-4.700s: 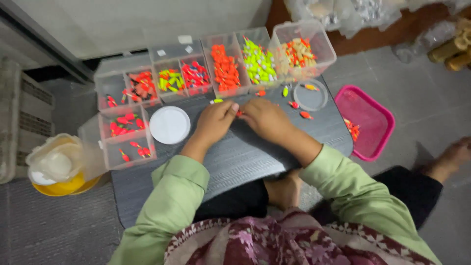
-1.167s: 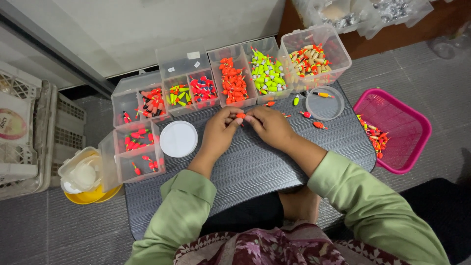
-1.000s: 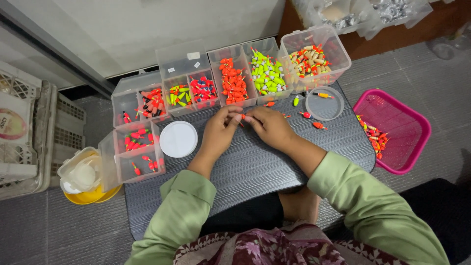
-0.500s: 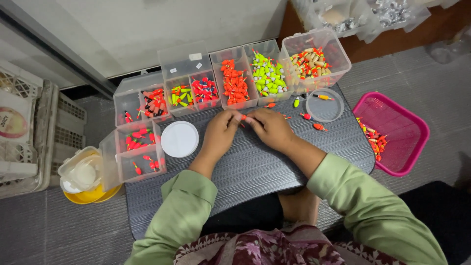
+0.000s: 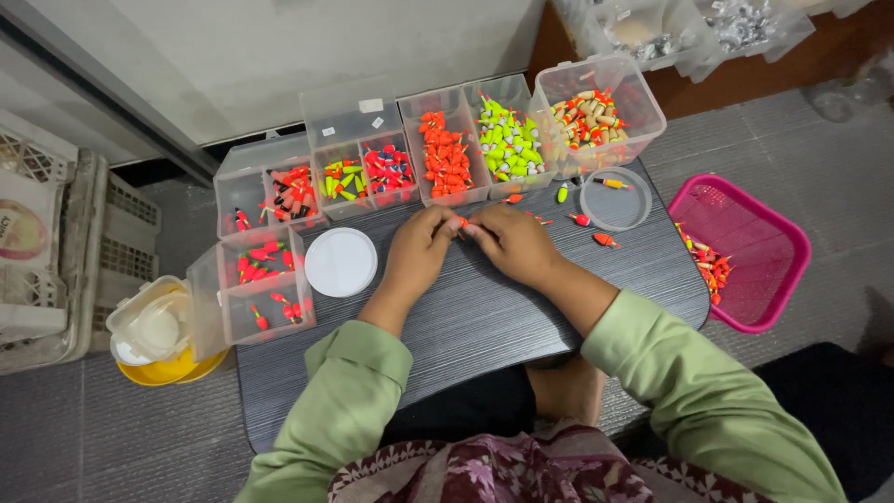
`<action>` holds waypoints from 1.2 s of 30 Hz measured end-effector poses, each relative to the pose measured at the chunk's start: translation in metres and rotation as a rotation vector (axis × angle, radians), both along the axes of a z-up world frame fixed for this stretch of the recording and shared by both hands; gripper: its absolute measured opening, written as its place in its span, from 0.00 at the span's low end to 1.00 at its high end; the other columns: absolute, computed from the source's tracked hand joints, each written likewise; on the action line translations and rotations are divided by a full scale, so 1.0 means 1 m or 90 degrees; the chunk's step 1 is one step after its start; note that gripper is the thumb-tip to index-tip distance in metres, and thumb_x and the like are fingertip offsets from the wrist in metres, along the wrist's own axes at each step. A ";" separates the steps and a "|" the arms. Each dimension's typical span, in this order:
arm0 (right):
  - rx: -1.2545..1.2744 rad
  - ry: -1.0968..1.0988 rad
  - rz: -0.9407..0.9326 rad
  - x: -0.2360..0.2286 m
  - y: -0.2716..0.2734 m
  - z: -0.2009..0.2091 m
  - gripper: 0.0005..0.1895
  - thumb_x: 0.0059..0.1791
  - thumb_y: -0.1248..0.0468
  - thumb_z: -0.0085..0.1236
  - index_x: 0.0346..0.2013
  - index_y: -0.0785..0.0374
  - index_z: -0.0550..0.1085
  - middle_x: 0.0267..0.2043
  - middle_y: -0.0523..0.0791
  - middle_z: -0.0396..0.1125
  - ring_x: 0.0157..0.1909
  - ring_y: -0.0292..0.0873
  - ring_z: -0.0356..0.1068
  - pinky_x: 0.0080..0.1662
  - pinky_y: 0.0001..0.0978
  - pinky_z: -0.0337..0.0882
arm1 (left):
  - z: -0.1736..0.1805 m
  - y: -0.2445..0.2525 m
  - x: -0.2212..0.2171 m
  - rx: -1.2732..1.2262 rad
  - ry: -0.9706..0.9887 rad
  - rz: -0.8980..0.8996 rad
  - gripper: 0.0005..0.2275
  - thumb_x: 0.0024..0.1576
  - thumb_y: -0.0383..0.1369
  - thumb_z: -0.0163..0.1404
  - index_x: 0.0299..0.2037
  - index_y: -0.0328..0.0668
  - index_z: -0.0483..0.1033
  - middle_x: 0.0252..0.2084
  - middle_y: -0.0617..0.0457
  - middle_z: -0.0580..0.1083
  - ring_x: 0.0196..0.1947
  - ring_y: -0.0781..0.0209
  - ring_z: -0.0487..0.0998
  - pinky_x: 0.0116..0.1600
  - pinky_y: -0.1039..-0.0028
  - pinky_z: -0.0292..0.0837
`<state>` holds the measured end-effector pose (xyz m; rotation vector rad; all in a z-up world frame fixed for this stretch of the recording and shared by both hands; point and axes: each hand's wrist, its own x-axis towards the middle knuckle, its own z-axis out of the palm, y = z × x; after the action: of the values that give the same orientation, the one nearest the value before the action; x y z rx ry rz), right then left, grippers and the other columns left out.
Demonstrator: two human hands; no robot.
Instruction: Assembling small plastic fishing floats by joining the float bodies with their respective stems or caps.
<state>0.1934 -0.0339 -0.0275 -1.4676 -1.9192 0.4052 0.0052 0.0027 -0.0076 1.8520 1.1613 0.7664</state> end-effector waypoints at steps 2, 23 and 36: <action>-0.016 -0.006 -0.006 0.000 0.000 0.001 0.08 0.54 0.59 0.55 0.43 0.56 0.79 0.36 0.48 0.74 0.45 0.52 0.76 0.48 0.43 0.74 | 0.002 -0.001 0.000 -0.008 -0.010 -0.002 0.07 0.65 0.36 0.49 0.46 0.48 0.79 0.37 0.48 0.77 0.42 0.49 0.80 0.49 0.60 0.76; -0.003 -0.139 -0.175 0.080 0.006 0.046 0.09 0.48 0.59 0.61 0.43 0.50 0.80 0.29 0.42 0.72 0.36 0.51 0.73 0.41 0.46 0.72 | 0.010 -0.005 0.000 -0.023 0.017 0.005 0.04 0.61 0.35 0.52 0.43 0.51 0.78 0.38 0.49 0.78 0.43 0.50 0.80 0.49 0.61 0.76; -0.087 -0.345 -0.123 0.052 0.007 0.032 0.15 0.46 0.54 0.61 0.47 0.50 0.77 0.34 0.44 0.71 0.41 0.54 0.75 0.42 0.49 0.74 | 0.019 -0.006 -0.002 -0.018 0.032 -0.017 0.05 0.62 0.33 0.50 0.43 0.49 0.78 0.37 0.50 0.77 0.42 0.51 0.80 0.47 0.62 0.76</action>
<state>0.2452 -0.0265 0.0042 -1.9878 -2.1563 0.0464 0.0036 -0.0037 0.0110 1.8701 1.1708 0.6883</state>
